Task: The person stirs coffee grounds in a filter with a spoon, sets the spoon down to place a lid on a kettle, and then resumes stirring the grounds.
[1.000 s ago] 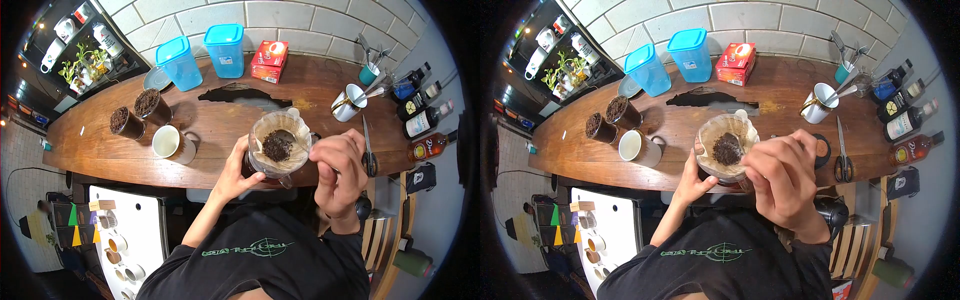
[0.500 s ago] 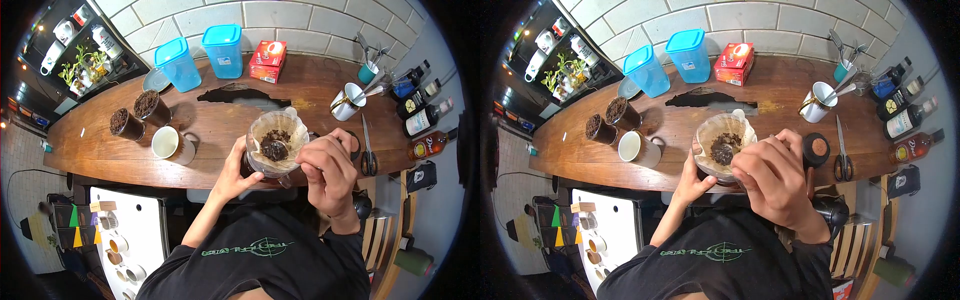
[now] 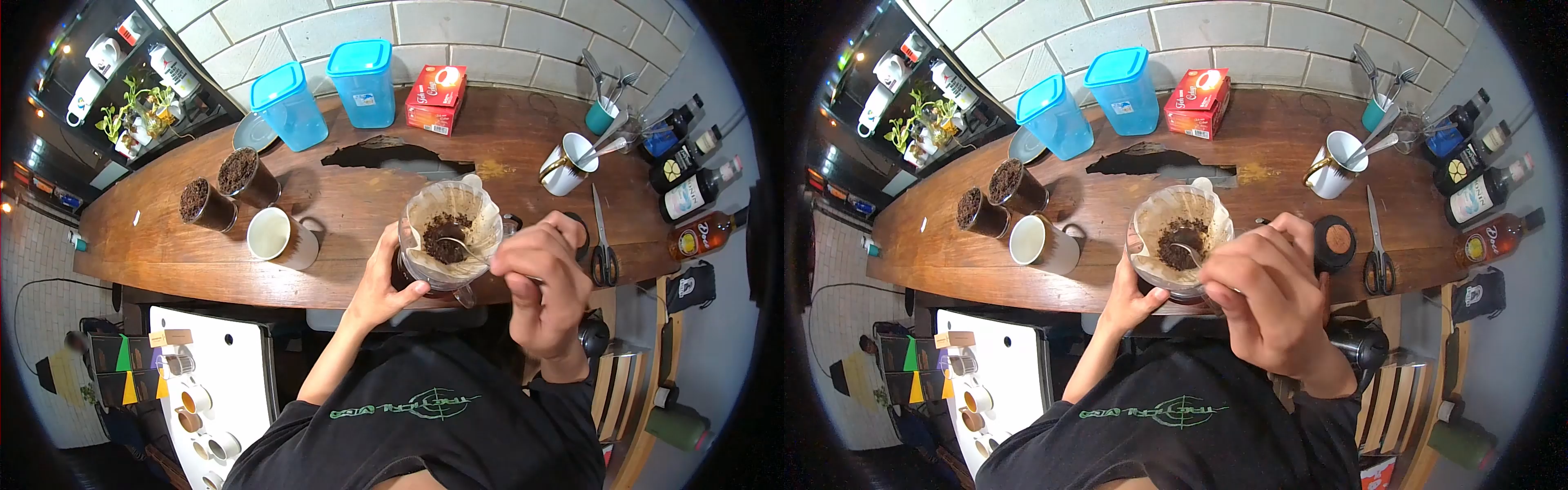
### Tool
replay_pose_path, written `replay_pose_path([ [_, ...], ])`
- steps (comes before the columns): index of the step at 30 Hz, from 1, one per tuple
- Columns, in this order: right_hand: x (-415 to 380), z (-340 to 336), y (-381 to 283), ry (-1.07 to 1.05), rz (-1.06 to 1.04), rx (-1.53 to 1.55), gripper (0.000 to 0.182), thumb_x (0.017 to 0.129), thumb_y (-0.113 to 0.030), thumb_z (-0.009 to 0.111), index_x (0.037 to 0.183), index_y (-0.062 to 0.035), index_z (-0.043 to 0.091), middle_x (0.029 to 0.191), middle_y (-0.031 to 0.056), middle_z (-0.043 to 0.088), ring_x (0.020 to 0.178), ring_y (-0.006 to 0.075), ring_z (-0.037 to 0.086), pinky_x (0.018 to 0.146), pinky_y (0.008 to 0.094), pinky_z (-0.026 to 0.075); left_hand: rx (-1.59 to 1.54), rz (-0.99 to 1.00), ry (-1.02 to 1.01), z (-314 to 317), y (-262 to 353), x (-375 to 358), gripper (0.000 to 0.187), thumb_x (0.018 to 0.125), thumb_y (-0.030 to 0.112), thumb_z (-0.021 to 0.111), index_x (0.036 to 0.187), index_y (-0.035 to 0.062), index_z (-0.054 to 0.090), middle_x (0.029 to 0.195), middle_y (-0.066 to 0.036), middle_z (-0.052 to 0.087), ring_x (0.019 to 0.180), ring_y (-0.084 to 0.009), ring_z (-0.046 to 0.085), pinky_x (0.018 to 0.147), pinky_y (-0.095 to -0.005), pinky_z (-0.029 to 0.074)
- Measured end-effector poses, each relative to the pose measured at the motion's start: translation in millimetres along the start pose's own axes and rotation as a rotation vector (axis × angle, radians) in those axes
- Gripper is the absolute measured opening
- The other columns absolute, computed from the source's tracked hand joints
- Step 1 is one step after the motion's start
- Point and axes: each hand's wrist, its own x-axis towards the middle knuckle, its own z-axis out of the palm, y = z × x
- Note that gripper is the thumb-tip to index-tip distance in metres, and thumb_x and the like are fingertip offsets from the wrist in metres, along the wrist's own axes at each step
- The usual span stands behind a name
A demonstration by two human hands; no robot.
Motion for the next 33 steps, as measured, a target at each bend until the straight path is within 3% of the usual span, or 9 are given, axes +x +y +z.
replay_pose_path([
  [3, 1.1, 3.7, 3.5, -0.095, -0.018, -0.123, 0.009, 0.093, -0.013, 0.066, 0.097, -0.0052, 0.065, 0.090, 0.0056, 0.065, 0.075, 0.0242, 0.061, 0.079, 0.0421, 0.039, -0.015, -0.016, -0.007, 0.4, 0.7, -0.1, 0.090, 0.080, 0.041, 0.079, 0.149, 0.0030, 0.034, 0.149, -0.023, 0.043, 0.138, -0.0399, 0.044, 0.115, -0.0469, 0.034],
  [5, -0.5, 5.3, 2.9, 0.020, -0.054, -0.174, 0.007, 0.093, -0.013, 0.066, 0.096, -0.0063, 0.064, 0.090, 0.0048, 0.064, 0.075, 0.0235, 0.061, 0.080, 0.0419, 0.038, -0.015, -0.019, -0.002, -0.2, 0.3, 0.3, 0.091, 0.080, 0.041, 0.079, 0.149, 0.0030, 0.034, 0.149, -0.023, 0.043, 0.138, -0.0401, 0.044, 0.115, -0.0469, 0.034],
  [9, 0.4, 3.1, 2.2, -0.034, -0.028, -0.027, 0.007, 0.092, -0.012, 0.067, 0.094, -0.0063, 0.063, 0.088, 0.0039, 0.064, 0.075, 0.0231, 0.061, 0.080, 0.0424, 0.038, -0.004, -0.013, -0.002, 0.0, 0.8, -0.4, 0.092, 0.080, 0.041, 0.079, 0.150, 0.0031, 0.033, 0.149, -0.023, 0.044, 0.137, -0.0401, 0.045, 0.114, -0.0468, 0.035],
  [14, -0.8, 4.2, 4.6, 0.036, -0.080, -0.130, 0.006, 0.094, -0.012, 0.064, 0.094, -0.0060, 0.062, 0.086, 0.0049, 0.064, 0.073, 0.0234, 0.060, 0.080, 0.0412, 0.038, -0.001, -0.015, 0.017, 1.0, 0.0, -0.8, 0.092, 0.080, 0.041, 0.079, 0.150, 0.0032, 0.033, 0.148, -0.023, 0.044, 0.137, -0.0404, 0.046, 0.114, -0.0467, 0.035],
  [19, -0.8, 4.9, 9.9, -0.042, -0.003, -0.108, 0.005, 0.094, -0.009, 0.064, 0.094, -0.0048, 0.062, 0.083, 0.0059, 0.065, 0.072, 0.0246, 0.061, 0.079, 0.0410, 0.039, 0.004, -0.024, 0.008, 1.2, -0.7, -1.1, 0.093, 0.080, 0.041, 0.079, 0.150, 0.0026, 0.032, 0.148, -0.023, 0.044, 0.136, -0.0404, 0.046, 0.114, -0.0468, 0.035],
  [23, -1.8, 2.1, 8.1, 0.102, -0.036, -0.090, 0.005, 0.093, -0.008, 0.065, 0.094, -0.0044, 0.062, 0.083, 0.0063, 0.065, 0.072, 0.0250, 0.060, 0.080, 0.0412, 0.040, 0.015, -0.008, 0.011, 0.7, -2.5, -0.7, 0.093, 0.080, 0.040, 0.079, 0.150, 0.0024, 0.032, 0.148, -0.023, 0.045, 0.136, -0.0403, 0.046, 0.114, -0.0467, 0.035],
  [26, 7.9, -2.4, 6.9, 0.025, -0.077, -0.203, 0.005, 0.090, -0.006, 0.067, 0.092, -0.0048, 0.063, 0.084, 0.0060, 0.064, 0.074, 0.0250, 0.060, 0.079, 0.0418, 0.040, -0.002, 0.024, 0.000, 1.2, -1.6, 1.3, 0.092, 0.080, 0.040, 0.078, 0.150, 0.0023, 0.033, 0.148, -0.023, 0.045, 0.136, -0.0401, 0.047, 0.114, -0.0466, 0.035],
  [29, 12.3, 0.9, 10.6, -0.114, -0.049, -0.111, 0.005, 0.090, -0.007, 0.067, 0.092, -0.0049, 0.063, 0.083, 0.0056, 0.064, 0.075, 0.0244, 0.060, 0.079, 0.0410, 0.040, -0.013, 0.012, 0.003, 1.2, -0.1, 1.6, 0.090, 0.080, 0.040, 0.078, 0.149, 0.0024, 0.034, 0.147, -0.023, 0.045, 0.135, -0.0397, 0.047, 0.113, -0.0463, 0.036],
  [33, 27.3, -11.6, 9.8, -0.080, -0.072, -0.099, 0.005, 0.093, -0.008, 0.065, 0.090, -0.0044, 0.063, 0.078, 0.0054, 0.062, 0.071, 0.0246, 0.059, 0.078, 0.0400, 0.040, -0.014, 0.020, 0.010, 1.1, -0.3, 1.9, 0.089, 0.081, 0.041, 0.078, 0.149, 0.0025, 0.034, 0.146, -0.023, 0.046, 0.134, -0.0392, 0.048, 0.113, -0.0461, 0.036],
])
